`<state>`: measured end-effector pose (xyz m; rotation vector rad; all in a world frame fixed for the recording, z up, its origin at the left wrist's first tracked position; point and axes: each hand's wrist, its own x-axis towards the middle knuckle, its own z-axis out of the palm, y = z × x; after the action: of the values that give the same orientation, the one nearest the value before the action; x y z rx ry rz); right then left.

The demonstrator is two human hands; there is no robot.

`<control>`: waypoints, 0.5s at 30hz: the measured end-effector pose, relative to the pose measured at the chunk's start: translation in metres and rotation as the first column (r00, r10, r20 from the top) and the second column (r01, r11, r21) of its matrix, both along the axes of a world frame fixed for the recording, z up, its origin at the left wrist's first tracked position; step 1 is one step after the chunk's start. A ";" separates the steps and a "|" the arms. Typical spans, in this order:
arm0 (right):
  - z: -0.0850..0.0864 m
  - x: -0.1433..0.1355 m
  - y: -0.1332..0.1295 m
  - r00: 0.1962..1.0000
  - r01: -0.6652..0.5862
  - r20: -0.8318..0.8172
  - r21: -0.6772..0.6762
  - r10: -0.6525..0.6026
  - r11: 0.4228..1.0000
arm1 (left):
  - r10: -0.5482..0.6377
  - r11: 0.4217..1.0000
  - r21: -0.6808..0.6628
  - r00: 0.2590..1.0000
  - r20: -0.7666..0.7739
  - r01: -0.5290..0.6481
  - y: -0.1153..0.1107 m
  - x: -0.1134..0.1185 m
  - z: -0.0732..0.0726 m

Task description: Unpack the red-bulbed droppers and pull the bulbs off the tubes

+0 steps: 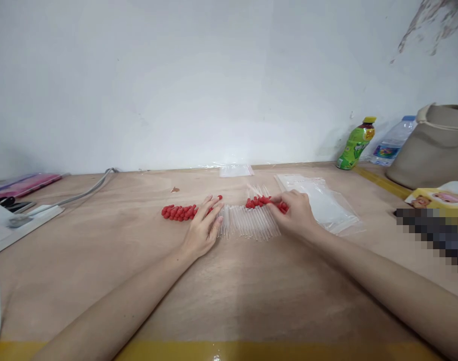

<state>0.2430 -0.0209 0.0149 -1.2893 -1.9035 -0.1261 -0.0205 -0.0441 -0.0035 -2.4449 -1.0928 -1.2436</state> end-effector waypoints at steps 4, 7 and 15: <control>-0.012 -0.008 -0.028 0.948 -0.260 0.214 0.088 0.236 0.962 | -0.006 0.990 0.142 0.988 -0.154 0.028 -0.003 0.006 0.003; -0.014 -0.015 -0.035 0.916 -0.346 0.258 0.129 0.306 0.929 | -0.018 0.983 0.173 0.960 -0.278 0.068 -0.005 0.009 0.003; -0.012 -0.023 -0.036 0.916 -0.356 0.245 0.137 0.317 0.924 | -0.058 0.968 0.210 0.935 -0.350 0.138 -0.004 0.013 0.001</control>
<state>0.2197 -0.0573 0.0025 -0.8376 -2.2192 -0.2622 -0.0080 -0.0484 -0.0029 -2.4343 -0.6965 -0.8642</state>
